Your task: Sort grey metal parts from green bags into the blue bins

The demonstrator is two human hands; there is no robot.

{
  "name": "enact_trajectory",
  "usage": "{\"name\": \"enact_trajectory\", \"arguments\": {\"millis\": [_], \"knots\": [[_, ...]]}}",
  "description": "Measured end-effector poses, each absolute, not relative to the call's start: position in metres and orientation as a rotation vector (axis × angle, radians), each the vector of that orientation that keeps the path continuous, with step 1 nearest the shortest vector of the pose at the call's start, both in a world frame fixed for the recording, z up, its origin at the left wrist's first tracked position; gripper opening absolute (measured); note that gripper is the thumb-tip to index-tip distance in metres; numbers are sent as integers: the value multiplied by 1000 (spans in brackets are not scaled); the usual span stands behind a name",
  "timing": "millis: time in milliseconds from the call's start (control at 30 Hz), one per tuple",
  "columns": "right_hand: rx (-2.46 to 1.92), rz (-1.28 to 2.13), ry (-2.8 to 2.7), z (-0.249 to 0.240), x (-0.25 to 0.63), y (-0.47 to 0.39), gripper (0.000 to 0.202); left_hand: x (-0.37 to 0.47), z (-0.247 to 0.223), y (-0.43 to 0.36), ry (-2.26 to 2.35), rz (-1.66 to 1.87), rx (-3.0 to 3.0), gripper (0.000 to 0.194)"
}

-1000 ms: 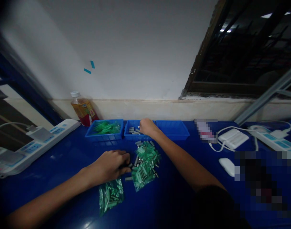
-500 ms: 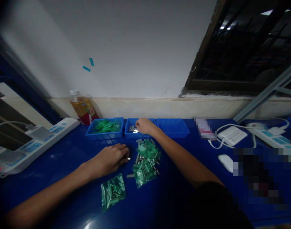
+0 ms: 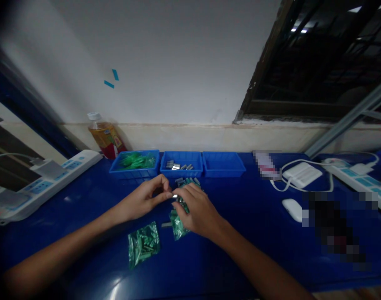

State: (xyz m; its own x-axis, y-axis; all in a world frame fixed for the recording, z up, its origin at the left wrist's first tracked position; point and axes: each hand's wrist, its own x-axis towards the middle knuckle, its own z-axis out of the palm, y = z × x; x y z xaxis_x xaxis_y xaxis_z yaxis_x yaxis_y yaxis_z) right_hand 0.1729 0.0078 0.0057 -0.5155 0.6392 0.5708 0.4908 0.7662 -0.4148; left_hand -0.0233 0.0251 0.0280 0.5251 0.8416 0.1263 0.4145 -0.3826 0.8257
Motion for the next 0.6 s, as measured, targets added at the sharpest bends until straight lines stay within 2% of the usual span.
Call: {"name": "enact_trajectory", "arguments": {"millis": [133,333,467,533,600], "knots": [[-907,196,-2120,5,173,9,6,-16,29,17,1016,753,2084,17],[-978,276,-2077,5,172,4,18,-15,25,5,1058,858,2270,15],[-949,282,-2078,6,174,0,10,-16,26,-1,1159,882,2313,19],[-916,230,-2093,7,175,-1,17,-14,28,-4,1186,882,2306,23],[-888,177,-2138,9,176,-2,15,-12,29,-5,1179,853,2306,28]]}}
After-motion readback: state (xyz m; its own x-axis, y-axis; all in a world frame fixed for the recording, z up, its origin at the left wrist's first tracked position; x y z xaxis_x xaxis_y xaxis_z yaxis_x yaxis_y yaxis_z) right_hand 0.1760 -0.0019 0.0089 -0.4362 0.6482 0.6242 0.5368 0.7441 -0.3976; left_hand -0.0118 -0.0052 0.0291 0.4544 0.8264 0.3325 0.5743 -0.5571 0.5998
